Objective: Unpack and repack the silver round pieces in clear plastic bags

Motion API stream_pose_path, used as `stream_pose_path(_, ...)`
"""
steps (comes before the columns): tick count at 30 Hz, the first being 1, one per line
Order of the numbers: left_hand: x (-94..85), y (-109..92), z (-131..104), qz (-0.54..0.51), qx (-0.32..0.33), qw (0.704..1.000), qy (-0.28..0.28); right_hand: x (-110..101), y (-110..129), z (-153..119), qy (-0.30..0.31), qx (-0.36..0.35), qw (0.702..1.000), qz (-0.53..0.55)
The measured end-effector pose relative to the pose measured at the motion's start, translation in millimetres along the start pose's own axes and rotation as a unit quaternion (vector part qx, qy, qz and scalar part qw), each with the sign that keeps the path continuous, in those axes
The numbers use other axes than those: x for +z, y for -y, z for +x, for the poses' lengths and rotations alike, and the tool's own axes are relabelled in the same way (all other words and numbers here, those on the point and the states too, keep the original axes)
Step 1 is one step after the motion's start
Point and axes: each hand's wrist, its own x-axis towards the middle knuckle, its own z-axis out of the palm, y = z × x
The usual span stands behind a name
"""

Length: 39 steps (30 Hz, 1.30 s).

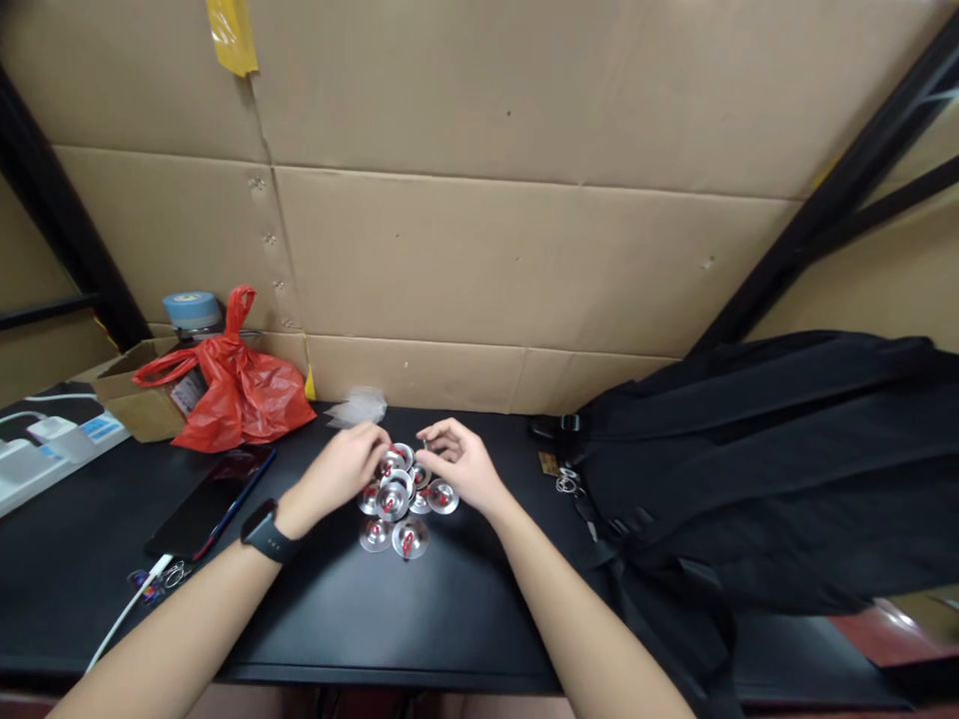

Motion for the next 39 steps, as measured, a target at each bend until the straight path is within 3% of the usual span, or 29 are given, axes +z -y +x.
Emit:
stream_pose_path(3,-17.6,27,-3,0.124,-0.07,0.989,0.041,-34,-11,6,-0.065,-0.001,0.977,-0.202)
stream_pose_path(5,-23.7,43,-8,0.149,-0.109,0.979,0.084,-56,-23,8,-0.034,0.017,0.944,-0.329)
stream_pose_path(7,-25.2,52,-13,0.142,-0.128,0.974,0.118,-73,-35,8,-0.002,0.038,0.925,-0.379)
stream_pose_path(9,-24.5,55,-15,0.106,-0.112,0.981,0.121,-81,-44,8,0.014,0.053,0.919,-0.39)
stream_pose_path(12,-23.6,49,-13,-0.011,-0.034,0.993,0.116,-84,-50,8,0.036,0.052,0.923,-0.38)
stream_pose_path(15,-22.0,40,-12,-0.129,0.039,0.977,0.166,-83,-47,9,0.059,0.016,0.925,-0.375)
stream_pose_path(18,-17.7,35,-12,-0.165,0.053,0.966,0.191,-77,-39,11,0.033,-0.023,0.922,-0.384)
stream_pose_path(21,-16.2,33,-11,-0.151,0.055,0.971,0.179,-59,-25,9,0.013,-0.062,0.933,-0.355)
stream_pose_path(27,-24.6,19,-8,-0.117,0.059,0.989,0.073,4,5,-6,0.1,-0.165,0.937,-0.291)
stream_pose_path(30,-21.4,6,-9,-0.119,0.074,0.99,0.034,27,8,-13,0.106,-0.181,0.941,-0.267)
stream_pose_path(34,-11.5,-7,-10,-0.159,0.075,0.984,0.017,36,7,-15,0.087,-0.159,0.958,-0.222)
stream_pose_path(39,-2.8,-11,-8,-0.25,-0.045,0.965,-0.065,30,6,-11,-0.008,-0.092,0.989,-0.111)
